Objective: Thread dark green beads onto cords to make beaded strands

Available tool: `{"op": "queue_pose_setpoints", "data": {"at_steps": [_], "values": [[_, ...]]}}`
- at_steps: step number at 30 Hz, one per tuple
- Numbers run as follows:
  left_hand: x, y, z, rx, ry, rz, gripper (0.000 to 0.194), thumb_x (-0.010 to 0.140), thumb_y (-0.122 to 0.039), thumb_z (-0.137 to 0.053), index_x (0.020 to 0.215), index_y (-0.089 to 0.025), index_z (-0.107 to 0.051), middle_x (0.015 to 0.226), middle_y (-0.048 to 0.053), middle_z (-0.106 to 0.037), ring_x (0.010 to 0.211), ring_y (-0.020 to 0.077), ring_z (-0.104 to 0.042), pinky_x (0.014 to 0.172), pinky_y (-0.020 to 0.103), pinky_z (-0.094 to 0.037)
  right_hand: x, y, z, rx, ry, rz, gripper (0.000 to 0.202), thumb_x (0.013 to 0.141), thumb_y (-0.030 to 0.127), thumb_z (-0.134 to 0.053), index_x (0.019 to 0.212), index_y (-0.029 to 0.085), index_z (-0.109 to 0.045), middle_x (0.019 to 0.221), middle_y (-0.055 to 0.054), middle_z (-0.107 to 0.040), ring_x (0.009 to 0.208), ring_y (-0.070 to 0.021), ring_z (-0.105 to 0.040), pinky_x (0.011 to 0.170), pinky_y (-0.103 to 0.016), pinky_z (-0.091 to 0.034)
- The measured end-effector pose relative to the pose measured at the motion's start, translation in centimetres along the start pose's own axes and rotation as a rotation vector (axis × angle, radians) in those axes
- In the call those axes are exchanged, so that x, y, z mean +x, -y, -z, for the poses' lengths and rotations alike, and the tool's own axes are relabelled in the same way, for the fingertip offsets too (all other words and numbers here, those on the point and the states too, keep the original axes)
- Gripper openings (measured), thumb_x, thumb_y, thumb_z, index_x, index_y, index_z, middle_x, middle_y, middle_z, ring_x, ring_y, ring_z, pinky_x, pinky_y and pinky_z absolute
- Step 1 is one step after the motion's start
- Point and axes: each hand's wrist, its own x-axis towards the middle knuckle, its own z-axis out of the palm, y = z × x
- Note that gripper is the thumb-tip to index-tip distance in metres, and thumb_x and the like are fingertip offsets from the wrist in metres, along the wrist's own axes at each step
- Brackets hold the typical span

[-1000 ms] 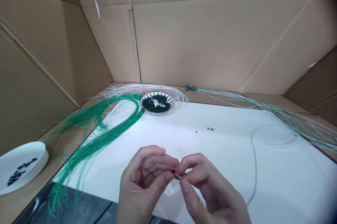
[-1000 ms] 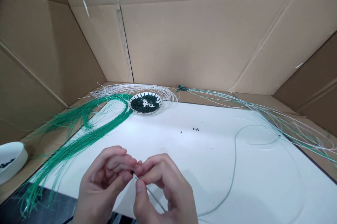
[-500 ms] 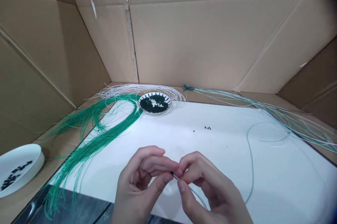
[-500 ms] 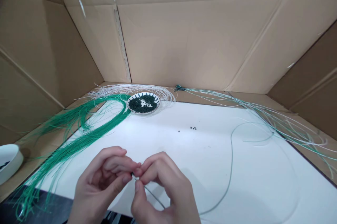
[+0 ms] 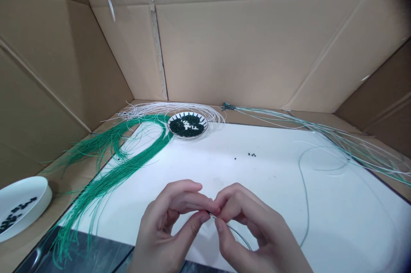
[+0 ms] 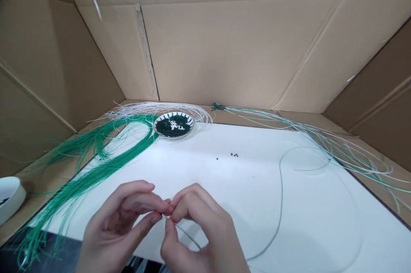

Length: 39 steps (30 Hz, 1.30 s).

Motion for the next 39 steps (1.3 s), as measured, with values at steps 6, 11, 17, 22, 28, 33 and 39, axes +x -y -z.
{"op": "queue_pose_setpoints", "data": {"at_steps": [6,11,17,22,28,33,39], "values": [[0.0,-0.09,0.11,0.023,0.023,-0.018,0.02,0.082,-0.026,-0.081,0.1,-0.033,-0.074,0.08,-0.007,-0.082,0.074,0.0093,-0.077,0.078,0.011,-0.057,0.12,0.15,0.39,-0.04,0.032,0.029,0.019,0.081,0.007,-0.056,0.069,0.022,-0.056,0.08,0.002,-0.063,0.071,-0.0125,-0.064,0.073,-0.023,-0.054],[0.12,-0.18,0.02,-0.028,0.003,0.035,0.024,0.077,-0.025,-0.085,0.098,-0.03,-0.075,0.081,-0.005,-0.082,0.074,0.0097,-0.077,0.077,0.011,-0.057,0.04,0.08,0.15,0.023,0.011,0.008,0.019,0.082,0.008,-0.056,0.07,0.023,-0.055,0.08,0.002,-0.063,0.072,-0.0114,-0.064,0.068,-0.019,-0.054],[0.36,-0.07,0.21,-0.049,-0.005,0.075,0.025,0.074,-0.025,-0.088,0.096,-0.028,-0.076,0.083,-0.003,-0.082,0.076,0.0115,-0.076,0.076,0.013,-0.059,0.15,0.32,0.01,0.133,-0.011,-0.09,0.017,0.084,0.015,-0.061,0.07,0.023,-0.057,0.08,0.001,-0.065,0.075,-0.0131,-0.065,0.07,-0.02,-0.055],[0.4,0.08,0.27,-0.003,0.025,0.102,0.019,0.075,-0.03,-0.086,0.092,-0.027,-0.076,0.074,-0.004,-0.079,0.069,0.0095,-0.072,0.069,0.011,-0.056,0.11,0.28,0.05,0.184,-0.018,-0.114,0.016,0.086,0.018,-0.064,0.072,0.023,-0.06,0.082,0.0,-0.065,0.077,-0.0139,-0.065,0.072,-0.021,-0.055],[0.37,0.0,0.0,0.004,-0.028,0.126,0.021,0.072,-0.032,-0.088,0.088,-0.025,-0.075,0.07,-0.003,-0.077,0.067,0.011,-0.071,0.068,0.014,-0.056,0.14,0.35,0.08,0.167,0.0,-0.146,0.015,0.084,0.018,-0.062,0.071,0.023,-0.058,0.084,0.002,-0.064,0.078,-0.012,-0.064,0.072,-0.019,-0.052],[0.39,-0.06,-0.19,-0.028,-0.039,0.12,0.021,0.071,-0.03,-0.089,0.087,-0.025,-0.075,0.069,-0.004,-0.077,0.065,0.0091,-0.071,0.066,0.011,-0.055,0.22,0.5,0.04,0.182,-0.019,-0.129,0.016,0.082,0.016,-0.064,0.068,0.023,-0.06,0.081,0.001,-0.064,0.075,-0.0124,-0.063,0.071,-0.02,-0.054],[0.29,-0.13,-0.13,0.025,-0.05,0.111,0.022,0.071,-0.032,-0.088,0.085,-0.024,-0.074,0.069,-0.002,-0.077,0.067,0.0135,-0.072,0.068,0.017,-0.058,0.31,0.56,0.04,0.17,-0.014,-0.129,0.015,0.081,0.016,-0.066,0.068,0.022,-0.06,0.082,0.0,-0.065,0.074,-0.014,-0.064,0.07,-0.022,-0.055]]}}
